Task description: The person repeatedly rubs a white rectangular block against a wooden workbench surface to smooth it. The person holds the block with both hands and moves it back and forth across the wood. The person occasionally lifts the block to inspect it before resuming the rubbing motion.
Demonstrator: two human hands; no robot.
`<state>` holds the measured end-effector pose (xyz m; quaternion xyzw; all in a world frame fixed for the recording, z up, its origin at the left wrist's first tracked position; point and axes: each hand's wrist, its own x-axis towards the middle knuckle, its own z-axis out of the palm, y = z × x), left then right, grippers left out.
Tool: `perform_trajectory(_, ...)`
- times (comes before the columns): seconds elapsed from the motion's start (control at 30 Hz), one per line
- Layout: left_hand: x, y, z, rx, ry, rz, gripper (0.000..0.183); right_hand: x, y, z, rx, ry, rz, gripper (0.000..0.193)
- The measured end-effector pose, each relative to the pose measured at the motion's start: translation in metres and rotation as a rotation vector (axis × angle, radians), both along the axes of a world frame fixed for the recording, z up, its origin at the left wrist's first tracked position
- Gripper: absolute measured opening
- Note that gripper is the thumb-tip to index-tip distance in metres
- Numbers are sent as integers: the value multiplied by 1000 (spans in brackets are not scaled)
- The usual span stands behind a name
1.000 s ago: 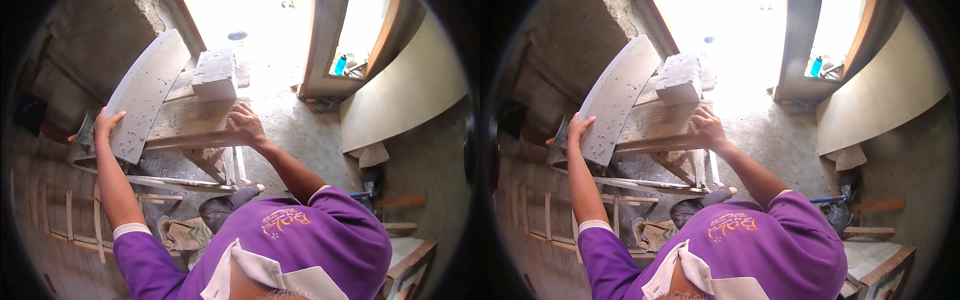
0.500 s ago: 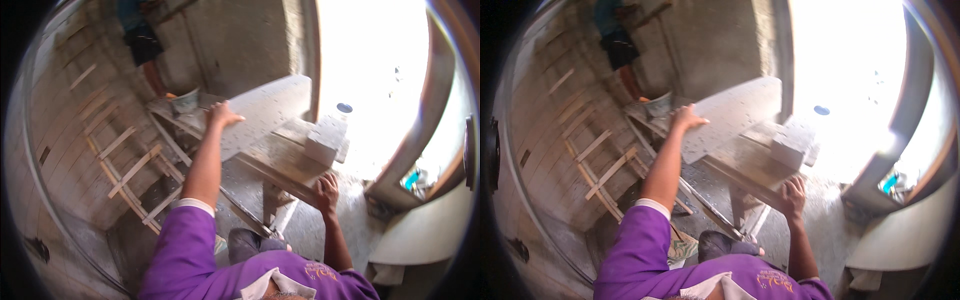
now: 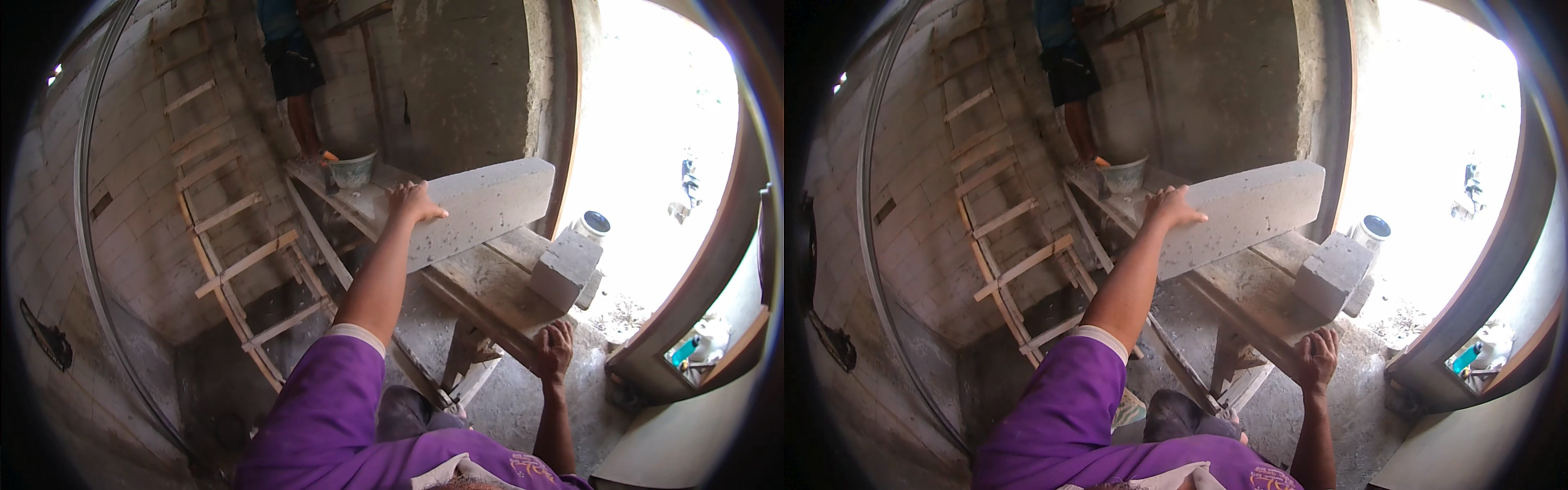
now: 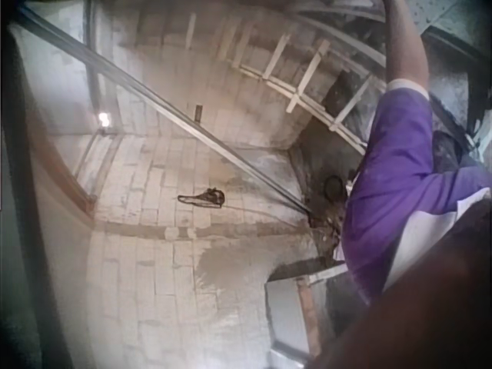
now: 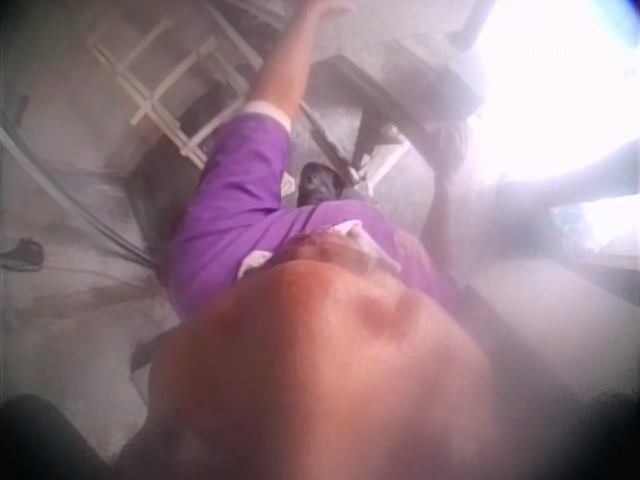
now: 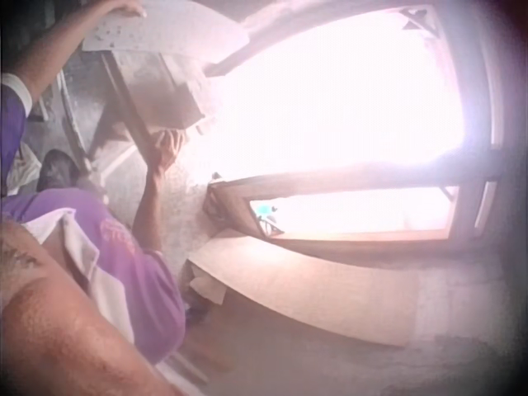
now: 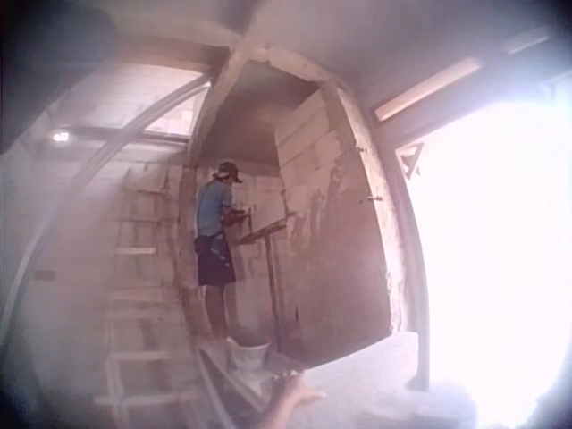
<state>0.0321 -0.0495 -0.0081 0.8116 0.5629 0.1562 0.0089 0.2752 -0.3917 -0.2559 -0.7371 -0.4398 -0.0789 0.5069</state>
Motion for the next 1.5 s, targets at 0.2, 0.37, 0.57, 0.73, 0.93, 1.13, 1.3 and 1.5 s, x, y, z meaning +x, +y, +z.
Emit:
perform_trajectory(0.2, 3, -3, 1, -10, 23, 23, 103, 3, -1, -2, -16, 10, -7, 18)
perform_trajectory(0.37, 3, -2, 1, -15, 19, 22, 103, 6, 1, -5, -12, 12, -1, 18)
perform_trajectory(0.57, 5, -4, 2, -18, 30, 27, 104, 3, -1, -4, -11, 32, 5, 18)
perform_trajectory(0.73, 2, -2, 0, -8, 30, 37, 103, 0, -1, 2, -11, 24, 18, 18)
perform_trajectory(0.93, 4, -5, 2, 3, 28, 32, 102, -3, -3, 5, 9, 42, 8, 18)
perform_trajectory(1.13, 4, -1, 0, 4, 28, 30, 103, 1, -3, -1, 13, 30, 13, 17)
perform_trajectory(1.3, 3, -1, 0, -4, 21, 32, 104, 1, -2, 0, -1, 36, 3, 17)
perform_trajectory(1.5, 2, -3, 3, -21, 23, 21, 103, 4, 0, -5, -34, 17, -13, 17)
